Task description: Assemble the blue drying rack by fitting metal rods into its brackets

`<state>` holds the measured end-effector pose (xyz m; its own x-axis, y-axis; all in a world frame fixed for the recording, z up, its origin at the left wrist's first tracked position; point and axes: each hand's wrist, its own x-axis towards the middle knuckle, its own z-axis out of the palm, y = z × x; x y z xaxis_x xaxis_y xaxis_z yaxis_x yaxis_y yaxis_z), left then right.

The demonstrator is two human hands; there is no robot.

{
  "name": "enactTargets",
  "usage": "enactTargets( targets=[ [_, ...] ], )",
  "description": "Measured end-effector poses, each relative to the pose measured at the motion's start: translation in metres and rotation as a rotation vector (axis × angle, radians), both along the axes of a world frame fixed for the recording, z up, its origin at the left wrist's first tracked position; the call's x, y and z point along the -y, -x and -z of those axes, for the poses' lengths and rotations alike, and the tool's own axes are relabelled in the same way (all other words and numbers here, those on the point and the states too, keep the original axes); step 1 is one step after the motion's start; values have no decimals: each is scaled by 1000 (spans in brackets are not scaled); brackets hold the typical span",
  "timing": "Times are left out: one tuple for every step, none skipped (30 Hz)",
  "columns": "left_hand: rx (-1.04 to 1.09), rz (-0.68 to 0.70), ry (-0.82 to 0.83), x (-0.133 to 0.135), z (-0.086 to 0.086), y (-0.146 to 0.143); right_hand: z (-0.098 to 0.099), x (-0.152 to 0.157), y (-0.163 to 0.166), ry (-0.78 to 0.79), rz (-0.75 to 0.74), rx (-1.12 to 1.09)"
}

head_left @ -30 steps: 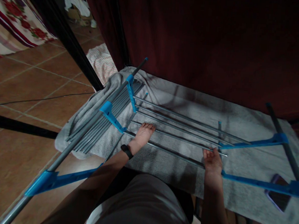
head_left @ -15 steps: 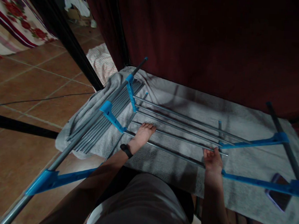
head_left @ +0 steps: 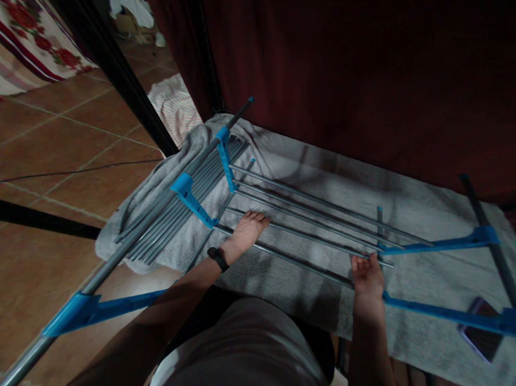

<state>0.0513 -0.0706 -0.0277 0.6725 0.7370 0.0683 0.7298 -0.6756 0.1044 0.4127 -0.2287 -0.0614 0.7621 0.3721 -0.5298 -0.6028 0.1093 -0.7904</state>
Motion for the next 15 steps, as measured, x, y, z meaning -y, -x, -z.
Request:
enactTargets(
  targets=[
    [2,-2,-2,0,0,0,0,0,0,-1,1,-4],
    [2,-3,-2,0,1,0,0,0,1,-3,-6,1],
    [1,-3,0,0,1,0,0,0,1,-2,-15,15],
    [-2,-2,1,-1,1,0,1,1,1,-3,-27,32],
    [-4,-1,3,-1,1,0,2,1,0,-5,-37,50],
    [-5,0,3,-1,1,0,3,1,0,-7,-46,63],
    [-6,-1,3,-1,2,0,4,1,0,-7,-52,70],
    [-7,-1,2,-1,2,0,5,1,-1,-3,-51,71],
    [-8,-1,-1,-1,2,0,5,0,-1,3,-46,66],
    [-10,0,-4,-1,3,0,5,0,-1,10,-36,57],
    [-12,3,-8,-2,3,-1,4,0,0,15,-20,45],
    [-12,7,-13,-2,4,-1,4,-1,0,14,-5,32],
    [-11,10,-19,-2,4,-1,3,-1,0,8,7,18],
    [-9,12,-26,-2,4,-1,3,-1,0,-3,13,5],
    [-5,10,-32,-2,4,-1,4,-1,0,-14,16,-4]
  ],
)
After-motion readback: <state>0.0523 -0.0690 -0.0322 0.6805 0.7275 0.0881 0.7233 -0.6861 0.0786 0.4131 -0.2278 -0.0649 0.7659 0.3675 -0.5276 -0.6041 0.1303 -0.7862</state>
